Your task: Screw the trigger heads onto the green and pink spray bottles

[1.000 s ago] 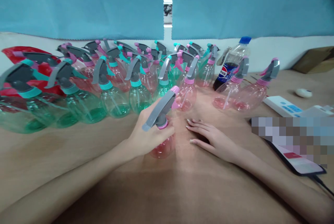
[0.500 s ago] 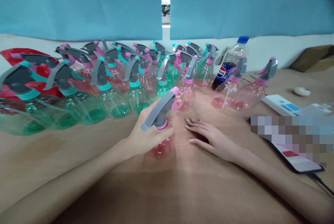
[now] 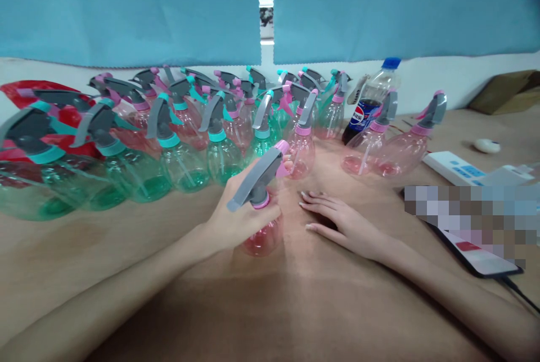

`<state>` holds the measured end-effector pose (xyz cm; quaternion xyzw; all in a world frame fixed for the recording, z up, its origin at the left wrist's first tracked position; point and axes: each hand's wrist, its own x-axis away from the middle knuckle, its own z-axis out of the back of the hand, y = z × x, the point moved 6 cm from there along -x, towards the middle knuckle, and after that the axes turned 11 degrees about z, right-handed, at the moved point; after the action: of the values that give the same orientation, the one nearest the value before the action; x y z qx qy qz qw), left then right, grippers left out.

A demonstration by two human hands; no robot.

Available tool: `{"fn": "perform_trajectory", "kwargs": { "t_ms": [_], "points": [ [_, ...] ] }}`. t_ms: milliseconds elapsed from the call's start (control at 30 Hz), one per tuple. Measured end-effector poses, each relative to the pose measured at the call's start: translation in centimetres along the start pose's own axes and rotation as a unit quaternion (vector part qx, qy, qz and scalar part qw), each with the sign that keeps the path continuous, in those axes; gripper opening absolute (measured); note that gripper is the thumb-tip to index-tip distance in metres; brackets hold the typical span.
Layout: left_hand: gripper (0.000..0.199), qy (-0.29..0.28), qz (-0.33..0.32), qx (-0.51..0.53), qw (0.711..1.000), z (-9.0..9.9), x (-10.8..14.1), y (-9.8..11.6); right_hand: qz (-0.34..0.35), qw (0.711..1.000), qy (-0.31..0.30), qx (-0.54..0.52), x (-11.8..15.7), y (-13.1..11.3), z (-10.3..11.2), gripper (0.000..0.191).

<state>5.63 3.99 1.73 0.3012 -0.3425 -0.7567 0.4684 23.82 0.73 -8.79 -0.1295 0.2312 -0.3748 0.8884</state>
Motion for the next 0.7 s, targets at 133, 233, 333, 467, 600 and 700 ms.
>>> {"fn": "perform_trajectory", "kwargs": {
  "t_ms": [133, 233, 333, 467, 600, 700],
  "points": [
    [0.034, -0.003, -0.01, 0.01, 1.0, 0.09, 0.03, 0.22, 0.0, 1.0, 0.0, -0.001, -0.03, -0.01, -0.04, 0.045],
    [0.03, 0.003, -0.023, 0.007, 1.0, 0.18, 0.03, 0.17, 0.0, 1.0, -0.001, -0.002, -0.02, 0.03, -0.1, 0.045],
    [0.029, 0.005, -0.039, 0.006, 0.999, 0.21, 0.04, 0.14, 0.002, 1.0, 0.008, -0.009, -0.03, 0.02, -0.03, 0.045],
    [0.018, 0.013, -0.043, 0.01, 0.999, 0.37, 0.09, 0.2, 0.001, 1.0, 0.008, -0.01, -0.04, -0.03, -0.05, 0.046],
    [0.013, 0.022, -0.047, 0.01, 0.999, 0.57, 0.2, 0.3, 0.004, 1.0, 0.019, -0.011, 0.02, 0.04, -0.04, 0.046],
    [0.011, 0.031, -0.057, 0.003, 0.998, 0.75, 0.29, 0.46, 0.006, 1.0, 0.014, -0.009, 0.07, 0.15, -0.16, 0.046]
  ]
}}
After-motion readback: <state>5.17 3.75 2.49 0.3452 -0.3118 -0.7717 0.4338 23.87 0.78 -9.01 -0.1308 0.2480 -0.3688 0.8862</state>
